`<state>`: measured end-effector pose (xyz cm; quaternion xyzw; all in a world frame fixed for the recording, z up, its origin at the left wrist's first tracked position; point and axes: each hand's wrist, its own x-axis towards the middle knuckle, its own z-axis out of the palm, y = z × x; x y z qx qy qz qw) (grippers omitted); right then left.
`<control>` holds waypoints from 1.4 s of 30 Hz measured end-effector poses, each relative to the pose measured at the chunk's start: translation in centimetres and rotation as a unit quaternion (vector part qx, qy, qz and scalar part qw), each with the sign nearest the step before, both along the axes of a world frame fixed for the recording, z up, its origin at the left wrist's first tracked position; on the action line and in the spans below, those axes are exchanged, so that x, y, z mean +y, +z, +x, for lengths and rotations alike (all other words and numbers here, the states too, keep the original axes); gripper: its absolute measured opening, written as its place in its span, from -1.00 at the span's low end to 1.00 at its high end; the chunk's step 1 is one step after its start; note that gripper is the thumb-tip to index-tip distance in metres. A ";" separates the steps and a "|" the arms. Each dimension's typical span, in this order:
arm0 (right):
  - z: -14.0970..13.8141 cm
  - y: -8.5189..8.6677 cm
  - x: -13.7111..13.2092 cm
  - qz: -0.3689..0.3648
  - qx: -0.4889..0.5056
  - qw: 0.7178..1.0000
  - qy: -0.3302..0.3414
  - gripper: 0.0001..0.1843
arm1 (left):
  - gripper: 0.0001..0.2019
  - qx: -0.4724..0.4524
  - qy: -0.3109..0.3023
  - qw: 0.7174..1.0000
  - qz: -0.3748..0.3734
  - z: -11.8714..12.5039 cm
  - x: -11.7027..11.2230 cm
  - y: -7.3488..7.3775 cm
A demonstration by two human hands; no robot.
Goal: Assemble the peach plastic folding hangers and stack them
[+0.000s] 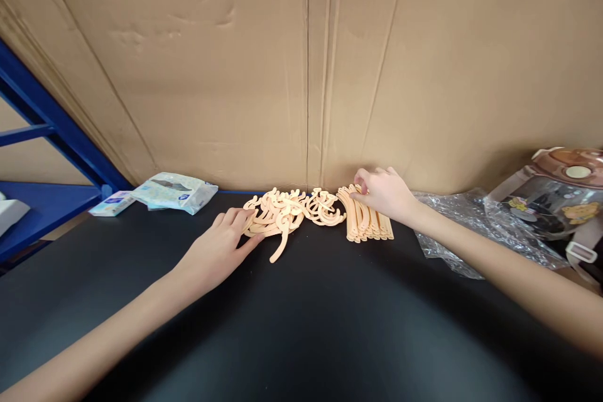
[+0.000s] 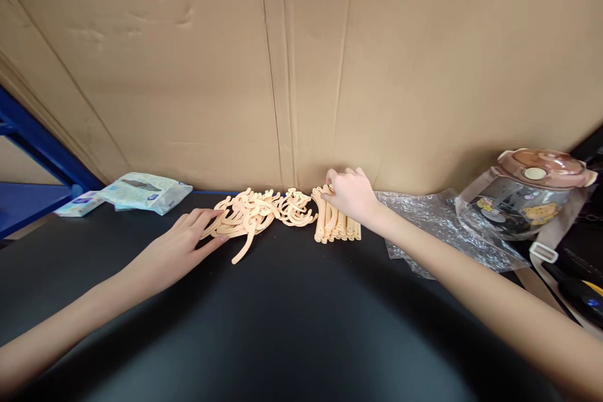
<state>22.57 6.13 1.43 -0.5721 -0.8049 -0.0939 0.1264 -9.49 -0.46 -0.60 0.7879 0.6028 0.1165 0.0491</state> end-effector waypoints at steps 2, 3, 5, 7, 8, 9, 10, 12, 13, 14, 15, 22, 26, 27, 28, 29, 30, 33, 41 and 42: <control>-0.5 -0.2 0.3 0.000 -0.004 1.000 -0.022 -0.89 | -0.47 -0.017 -0.010 1.000 0.018 -0.1 0.0 -0.2; -0.8 -0.2 0.4 0.000 -0.003 1.000 -0.031 -0.90 | -0.48 -0.024 -0.014 0.999 0.027 -0.2 0.0 -0.3; -1.2 -0.3 0.5 -0.001 0.006 0.999 -0.046 -0.92 | -0.49 -0.029 -0.018 0.999 0.040 -0.3 0.0 -0.4; -1.4 -0.2 0.5 -0.009 0.028 0.998 -0.057 -0.95 | -0.49 -0.029 -0.023 0.998 0.047 -0.4 0.1 -0.5; -1.5 -0.1 0.6 -0.014 0.045 0.997 -0.060 -0.96 | -0.49 -0.030 -0.023 0.998 0.048 -0.5 0.1 -0.6; -1.4 0.2 0.6 -0.021 0.065 0.996 -0.062 -0.96 | -0.49 -0.031 -0.024 0.998 0.049 -0.5 0.1 -0.6; -1.3 0.5 0.7 -0.027 0.091 0.994 -0.062 -0.95 | -0.49 -0.035 -0.023 0.998 0.051 -0.6 0.2 -0.6; -1.0 1.3 0.7 -0.045 0.151 0.986 -0.055 -0.87 | -0.50 -0.048 -0.025 0.997 0.063 -0.5 0.1 -0.4; -0.8 1.7 0.5 -0.056 0.183 0.980 -0.046 -0.82 | -0.52 -0.061 -0.028 0.995 0.078 -0.4 0.0 -0.1; -0.7 2.2 0.2 -0.067 0.214 0.974 -0.034 -0.76 | -0.56 -0.078 -0.037 0.992 0.096 -0.1 -0.3 0.2; -0.6 2.6 -0.2 -0.077 0.242 0.967 -0.019 -0.72 | -0.60 -0.099 -0.049 0.987 0.117 0.3 -0.8 0.6; -2.3 4.2 -7.2 -0.180 0.448 0.865 0.139 -0.83 | -0.63 -0.374 -0.103 0.908 -0.156 4.7 -5.4 2.6; -2.7 3.6 -10.6 -0.078 0.442 0.878 0.167 -0.82 | -0.56 -0.496 -0.088 0.760 -0.411 6.6 -5.7 2.5; -2.5 3.4 -11.1 -0.027 0.418 0.889 0.184 -0.88 | -0.59 -0.513 -0.077 0.739 -0.430 6.9 -5.5 2.5; -2.2 3.0 -11.6 0.018 0.390 0.896 0.211 -0.93 | -0.62 -0.526 -0.065 0.731 -0.430 7.0 -5.3 2.6; -2.0 2.7 -12.0 0.053 0.363 0.896 0.250 -0.92 | -0.65 -0.535 -0.054 0.734 -0.414 7.1 -5.0 2.5; -1.7 2.3 -12.3 0.073 0.330 0.894 0.294 -0.86 | -0.67 -0.537 -0.048 0.745 -0.392 7.1 -4.7 2.5; -1.4 1.3 -13.3 0.110 0.214 0.887 0.395 -0.79 | -0.67 -0.504 -0.067 0.791 -0.339 7.0 -3.9 2.2; 0.3 0.1 -10.8 0.341 -0.047 0.869 0.355 -0.87 | -0.65 -0.377 -0.080 0.911 -0.144 5.2 -3.1 1.2; 0.8 -0.1 -9.8 0.336 -0.060 0.886 0.313 -0.86 | -0.69 -0.364 -0.084 0.918 -0.136 5.1 -3.2 1.2</control>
